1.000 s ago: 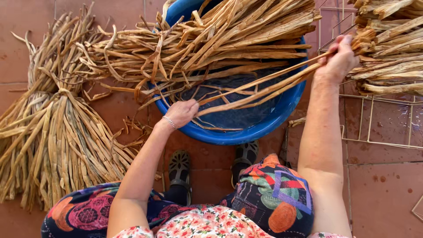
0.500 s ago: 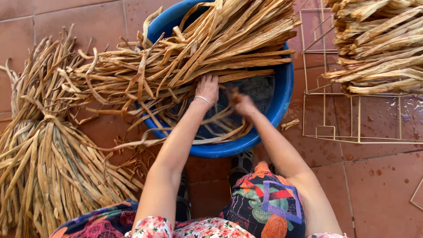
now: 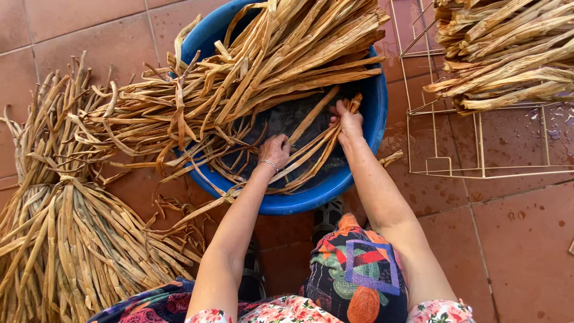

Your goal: The person sits on a tiled floor and repeatedly picks up dried plant strips from a blue basin filled with water. They separate the strips by hand, rinse them, and place them onto a metal wire rack to dry. The process is continuous and repetitive throughout the clip.

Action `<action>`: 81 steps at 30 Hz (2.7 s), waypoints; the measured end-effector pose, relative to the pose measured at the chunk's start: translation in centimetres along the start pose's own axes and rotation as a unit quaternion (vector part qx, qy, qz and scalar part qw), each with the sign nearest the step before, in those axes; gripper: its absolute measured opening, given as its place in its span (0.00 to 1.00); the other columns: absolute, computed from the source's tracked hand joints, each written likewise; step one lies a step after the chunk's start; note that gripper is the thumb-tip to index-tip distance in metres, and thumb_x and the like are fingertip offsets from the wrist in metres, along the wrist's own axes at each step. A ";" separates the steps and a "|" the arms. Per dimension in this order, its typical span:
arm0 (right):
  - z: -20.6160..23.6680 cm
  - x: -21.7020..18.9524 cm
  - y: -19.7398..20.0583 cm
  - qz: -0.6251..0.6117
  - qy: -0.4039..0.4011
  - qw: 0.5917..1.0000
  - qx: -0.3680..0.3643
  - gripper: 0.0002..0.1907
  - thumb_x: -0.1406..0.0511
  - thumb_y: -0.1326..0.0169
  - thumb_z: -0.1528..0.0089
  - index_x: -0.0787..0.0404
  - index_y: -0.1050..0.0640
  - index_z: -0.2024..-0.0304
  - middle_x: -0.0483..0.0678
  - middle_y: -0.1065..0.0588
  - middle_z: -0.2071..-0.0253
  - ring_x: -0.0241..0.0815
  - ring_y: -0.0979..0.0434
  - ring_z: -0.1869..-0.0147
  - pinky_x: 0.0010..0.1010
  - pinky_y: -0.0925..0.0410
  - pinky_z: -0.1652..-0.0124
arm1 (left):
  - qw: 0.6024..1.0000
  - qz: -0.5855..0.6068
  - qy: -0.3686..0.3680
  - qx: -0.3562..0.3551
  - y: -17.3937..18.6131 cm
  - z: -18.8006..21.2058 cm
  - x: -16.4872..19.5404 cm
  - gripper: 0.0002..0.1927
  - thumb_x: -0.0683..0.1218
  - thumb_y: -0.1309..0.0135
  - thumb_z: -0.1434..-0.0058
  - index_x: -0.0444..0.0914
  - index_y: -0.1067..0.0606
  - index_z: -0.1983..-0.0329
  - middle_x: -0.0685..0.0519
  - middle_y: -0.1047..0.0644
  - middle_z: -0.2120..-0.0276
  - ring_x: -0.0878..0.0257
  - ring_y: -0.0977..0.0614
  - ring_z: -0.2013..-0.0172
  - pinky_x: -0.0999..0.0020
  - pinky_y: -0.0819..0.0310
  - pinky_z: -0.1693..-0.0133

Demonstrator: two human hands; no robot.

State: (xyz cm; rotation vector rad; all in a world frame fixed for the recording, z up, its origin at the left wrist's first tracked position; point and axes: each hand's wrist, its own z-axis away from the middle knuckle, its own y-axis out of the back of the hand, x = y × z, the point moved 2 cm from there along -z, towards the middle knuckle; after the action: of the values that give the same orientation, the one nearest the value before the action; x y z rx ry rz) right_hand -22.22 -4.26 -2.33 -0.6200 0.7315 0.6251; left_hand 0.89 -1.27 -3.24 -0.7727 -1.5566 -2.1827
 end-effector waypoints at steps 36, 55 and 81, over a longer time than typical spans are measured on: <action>2.4 -19.7 0.3 -0.155 0.164 0.970 -0.089 0.17 0.58 0.57 0.26 0.59 0.29 0.67 0.41 0.38 0.81 0.34 0.41 0.83 0.28 0.42 0.83 | 0.945 0.066 -0.280 0.157 6.4 8.5 14.5 0.09 0.46 0.52 0.33 0.37 0.31 0.68 0.41 0.24 0.78 0.41 0.20 0.75 0.46 0.25 0.71; 2.6 -24.8 1.5 -0.068 0.470 0.877 -0.072 0.13 0.59 0.50 0.23 0.63 0.26 0.54 0.42 0.31 0.70 0.34 0.35 0.75 0.31 0.34 0.76 | 0.965 -0.235 -0.111 0.019 13.3 10.3 1.7 0.06 0.45 0.50 0.37 0.39 0.24 0.63 0.46 0.20 0.64 0.49 0.21 0.57 0.46 0.32 0.54; 13.4 3.9 -2.9 -0.036 -0.262 0.892 -0.366 0.10 0.63 0.46 0.33 0.63 0.24 0.54 0.46 0.26 0.70 0.41 0.22 0.65 0.43 0.24 0.56 | 0.939 -0.050 -0.135 0.313 18.0 -10.8 9.5 0.04 0.46 0.47 0.30 0.41 0.25 0.56 0.49 0.20 0.64 0.54 0.19 0.60 0.53 0.26 0.57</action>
State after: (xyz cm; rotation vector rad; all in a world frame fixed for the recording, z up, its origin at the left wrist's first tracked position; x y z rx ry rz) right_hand -12.42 4.32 3.47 -1.1055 -0.0656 0.9584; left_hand 1.18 -17.18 13.47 -0.8040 -2.2985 -1.5147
